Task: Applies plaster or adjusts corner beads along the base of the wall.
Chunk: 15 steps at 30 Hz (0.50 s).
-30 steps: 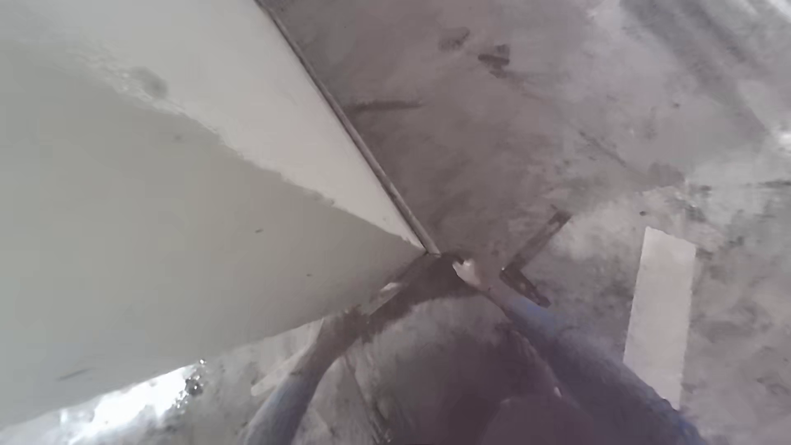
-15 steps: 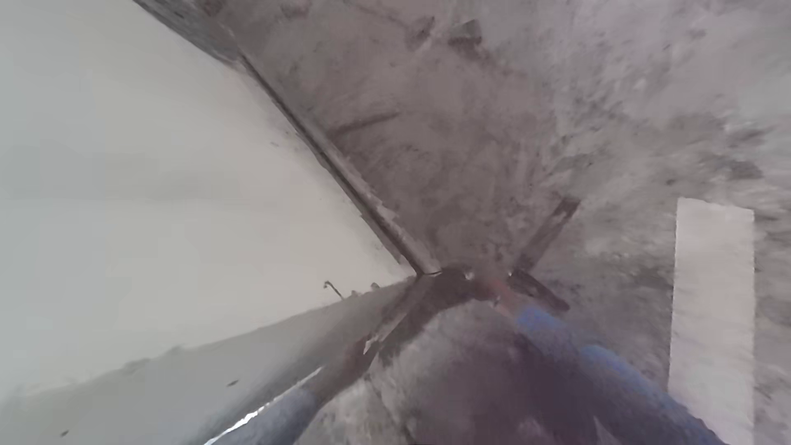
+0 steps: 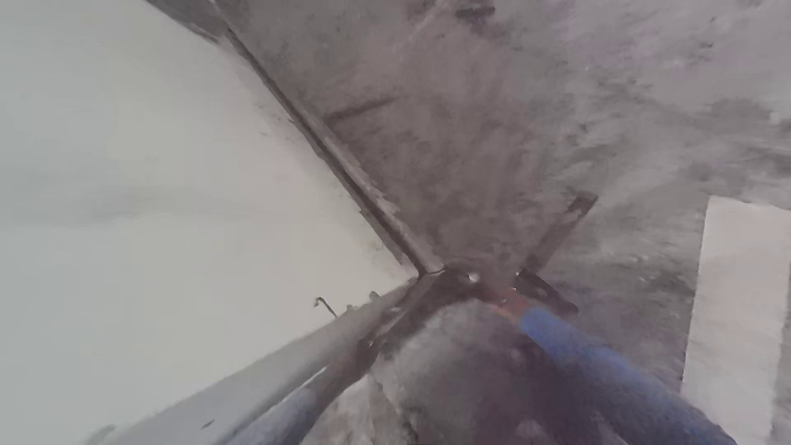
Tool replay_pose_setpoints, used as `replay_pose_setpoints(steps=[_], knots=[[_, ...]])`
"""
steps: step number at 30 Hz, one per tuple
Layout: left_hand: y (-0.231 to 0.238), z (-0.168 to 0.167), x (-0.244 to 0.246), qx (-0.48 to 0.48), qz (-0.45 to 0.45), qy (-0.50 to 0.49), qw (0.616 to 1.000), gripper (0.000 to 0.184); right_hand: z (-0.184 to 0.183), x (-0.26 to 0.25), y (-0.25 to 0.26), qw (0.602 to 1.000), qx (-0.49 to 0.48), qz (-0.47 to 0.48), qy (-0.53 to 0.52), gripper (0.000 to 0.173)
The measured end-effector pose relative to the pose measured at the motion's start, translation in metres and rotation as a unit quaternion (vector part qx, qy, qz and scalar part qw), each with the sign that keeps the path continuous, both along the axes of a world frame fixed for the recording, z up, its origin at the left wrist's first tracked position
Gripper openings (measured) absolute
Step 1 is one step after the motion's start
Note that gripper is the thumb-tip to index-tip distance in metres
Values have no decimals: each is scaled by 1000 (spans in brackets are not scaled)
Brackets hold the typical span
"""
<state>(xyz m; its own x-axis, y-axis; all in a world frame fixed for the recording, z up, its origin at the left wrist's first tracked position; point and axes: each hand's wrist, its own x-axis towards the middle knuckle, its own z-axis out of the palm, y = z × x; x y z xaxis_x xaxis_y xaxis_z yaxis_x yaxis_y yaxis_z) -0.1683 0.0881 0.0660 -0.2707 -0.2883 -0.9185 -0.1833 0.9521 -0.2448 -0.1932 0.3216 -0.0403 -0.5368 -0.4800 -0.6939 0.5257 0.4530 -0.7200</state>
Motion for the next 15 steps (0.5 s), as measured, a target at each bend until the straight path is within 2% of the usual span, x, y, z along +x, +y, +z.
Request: replay_pose_setpoints(steps=[1,2,3,4,5,6,7,8,9,10,11,12,13,15], knots=[[-24,-14,7,22,-25,-8,999,51,2,-1,1,999,14,11,-32,38],[-62,-35,24,75,-75,31,994,54,-2,1,-1,998,36,25,-35,39],[-110,-67,50,151,-126,149,969,55,-13,4,-4,997,61,38,-11,40],[-128,-82,55,155,-75,145,974,56,-22,6,-8,995,71,44,51,38],[-130,-86,53,133,-23,124,983,57,-35,5,-15,983,65,27,168,33],[-126,-86,51,113,8,115,987,56,-64,3,-25,945,51,-12,322,27],[-122,-85,49,107,15,112,988,55,-86,-1,-33,913,24,-43,406,25],[-120,-83,48,109,6,117,987,54,-99,-3,-37,899,7,-59,435,25],[-121,-83,50,115,-10,131,985,53,-100,-2,-37,904,-2,-63,423,26],[-120,-81,50,118,-18,136,983,52,-87,4,-31,931,-7,-51,362,28],[-122,-80,51,125,-22,142,982,51,-69,12,-21,970,6,-20,240,32],[-123,-80,52,136,-26,149,979,51,-54,17,-12,994,33,11,107,37],[-121,-79,52,141,-32,154,977,51,-53,21,-9,998,54,14,28,39],[-90,-54,41,120,-31,127,984,51,-72,31,-9,997,78,4,-22,40]])
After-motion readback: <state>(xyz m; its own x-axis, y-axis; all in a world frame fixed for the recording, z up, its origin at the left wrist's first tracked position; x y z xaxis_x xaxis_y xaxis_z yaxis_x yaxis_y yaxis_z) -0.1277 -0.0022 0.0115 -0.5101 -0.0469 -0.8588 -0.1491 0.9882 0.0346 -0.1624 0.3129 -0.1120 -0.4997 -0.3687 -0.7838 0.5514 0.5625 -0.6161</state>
